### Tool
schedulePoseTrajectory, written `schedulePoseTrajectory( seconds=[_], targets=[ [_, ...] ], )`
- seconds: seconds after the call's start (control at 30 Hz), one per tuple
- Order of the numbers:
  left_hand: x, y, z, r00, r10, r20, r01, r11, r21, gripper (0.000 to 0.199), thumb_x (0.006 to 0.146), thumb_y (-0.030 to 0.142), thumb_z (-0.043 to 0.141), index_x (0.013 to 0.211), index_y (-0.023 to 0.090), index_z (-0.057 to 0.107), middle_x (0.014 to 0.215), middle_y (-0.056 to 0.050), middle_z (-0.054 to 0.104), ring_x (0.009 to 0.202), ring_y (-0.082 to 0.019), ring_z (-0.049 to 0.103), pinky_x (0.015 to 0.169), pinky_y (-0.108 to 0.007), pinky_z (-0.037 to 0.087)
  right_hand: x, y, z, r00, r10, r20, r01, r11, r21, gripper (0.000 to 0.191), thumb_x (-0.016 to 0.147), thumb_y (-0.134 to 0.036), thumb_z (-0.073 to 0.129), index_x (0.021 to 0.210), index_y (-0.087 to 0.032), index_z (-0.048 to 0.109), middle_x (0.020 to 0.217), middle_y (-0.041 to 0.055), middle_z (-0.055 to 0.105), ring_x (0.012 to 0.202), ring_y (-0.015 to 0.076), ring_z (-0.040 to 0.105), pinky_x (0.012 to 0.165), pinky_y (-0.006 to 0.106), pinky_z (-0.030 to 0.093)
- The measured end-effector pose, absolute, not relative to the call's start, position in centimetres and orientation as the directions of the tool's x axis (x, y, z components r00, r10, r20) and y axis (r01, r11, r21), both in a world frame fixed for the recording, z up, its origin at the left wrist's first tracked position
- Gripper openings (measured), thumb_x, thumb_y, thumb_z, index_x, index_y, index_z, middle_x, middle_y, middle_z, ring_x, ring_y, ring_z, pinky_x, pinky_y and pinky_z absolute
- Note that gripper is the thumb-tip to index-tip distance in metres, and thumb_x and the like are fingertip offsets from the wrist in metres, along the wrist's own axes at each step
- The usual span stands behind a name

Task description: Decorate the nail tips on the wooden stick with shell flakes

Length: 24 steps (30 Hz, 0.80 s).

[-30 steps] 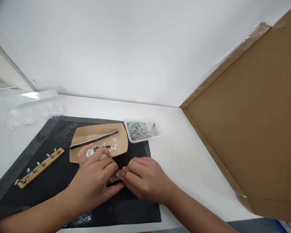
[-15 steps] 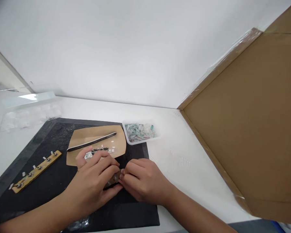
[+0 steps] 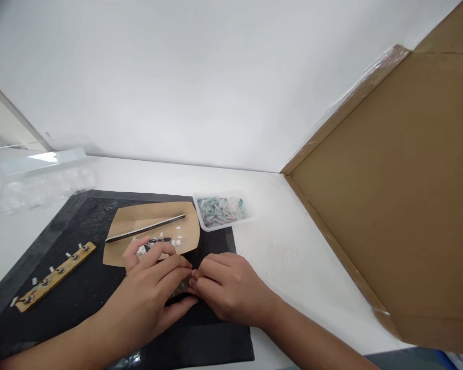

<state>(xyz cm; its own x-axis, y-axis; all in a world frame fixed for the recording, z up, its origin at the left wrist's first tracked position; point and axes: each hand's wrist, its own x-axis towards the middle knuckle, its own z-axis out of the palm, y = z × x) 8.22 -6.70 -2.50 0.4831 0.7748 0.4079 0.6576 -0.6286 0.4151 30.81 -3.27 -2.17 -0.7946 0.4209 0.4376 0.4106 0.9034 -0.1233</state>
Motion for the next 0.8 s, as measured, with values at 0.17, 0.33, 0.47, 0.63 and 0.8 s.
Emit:
schedulePoseTrajectory(
  seconds=[0.17,0.33,0.47,0.63,0.8],
  targets=[
    [8.24,-6.73,-2.67,0.534,0.753,0.385,0.650,-0.657,0.383,0.019,0.090,0.026,0.081,0.104,0.021,0.069,0.105,-0.004,0.075,0.113,-0.032,0.061,0.106,-0.057,0.042,30.73,-3.25,-2.08,-0.794,0.421,0.439,0.413,0.903,-0.119,0.035,0.105,-0.017,0.061,0.071,-0.018,0.056,0.074,0.0004,0.054,0.068,0.0146,0.043,0.061,0.033,0.030],
    [8.36,-6.86,-2.60,0.478,0.766,0.430,0.653,-0.637,0.409,0.025,0.086,0.029,0.086,0.102,0.023,0.068,0.103,-0.002,0.076,0.111,-0.032,0.064,0.117,-0.070,0.025,30.68,-3.29,-2.07,-0.795,0.421,0.436,0.411,0.903,-0.123,0.033,0.106,-0.018,0.062,0.073,-0.018,0.057,0.076,0.0009,0.056,0.069,0.0144,0.045,0.061,0.033,0.028],
    [8.39,-6.78,-2.75,0.488,0.764,0.422,0.650,-0.641,0.408,0.022,0.087,0.026,0.084,0.101,0.023,0.067,0.101,-0.003,0.076,0.110,-0.033,0.065,0.115,-0.070,0.028,30.70,-3.43,-2.03,-0.797,0.428,0.427,0.416,0.901,-0.127,0.036,0.106,-0.016,0.062,0.071,-0.018,0.055,0.074,0.0003,0.053,0.068,0.0139,0.044,0.061,0.032,0.030],
    [8.27,-6.59,-3.16,0.485,0.750,0.450,0.648,-0.654,0.391,0.019,0.090,0.028,0.081,0.103,0.022,0.067,0.102,-0.004,0.076,0.113,-0.032,0.064,0.106,-0.058,0.042,30.53,-3.57,-2.12,-0.787,0.440,0.433,0.424,0.895,-0.138,0.034,0.103,-0.013,0.063,0.071,-0.019,0.055,0.073,0.0002,0.055,0.067,0.0140,0.045,0.060,0.031,0.034],
    [8.07,-6.50,-3.23,0.502,0.758,0.417,0.669,-0.645,0.368,0.015,0.096,0.031,0.075,0.100,0.021,0.065,0.101,-0.005,0.074,0.115,-0.033,0.062,0.101,-0.054,0.045,30.52,-3.55,-2.46,-0.780,0.442,0.444,0.418,0.895,-0.157,0.029,0.102,-0.014,0.066,0.075,-0.019,0.060,0.074,0.0011,0.061,0.069,0.0144,0.053,0.062,0.030,0.041]
  ],
)
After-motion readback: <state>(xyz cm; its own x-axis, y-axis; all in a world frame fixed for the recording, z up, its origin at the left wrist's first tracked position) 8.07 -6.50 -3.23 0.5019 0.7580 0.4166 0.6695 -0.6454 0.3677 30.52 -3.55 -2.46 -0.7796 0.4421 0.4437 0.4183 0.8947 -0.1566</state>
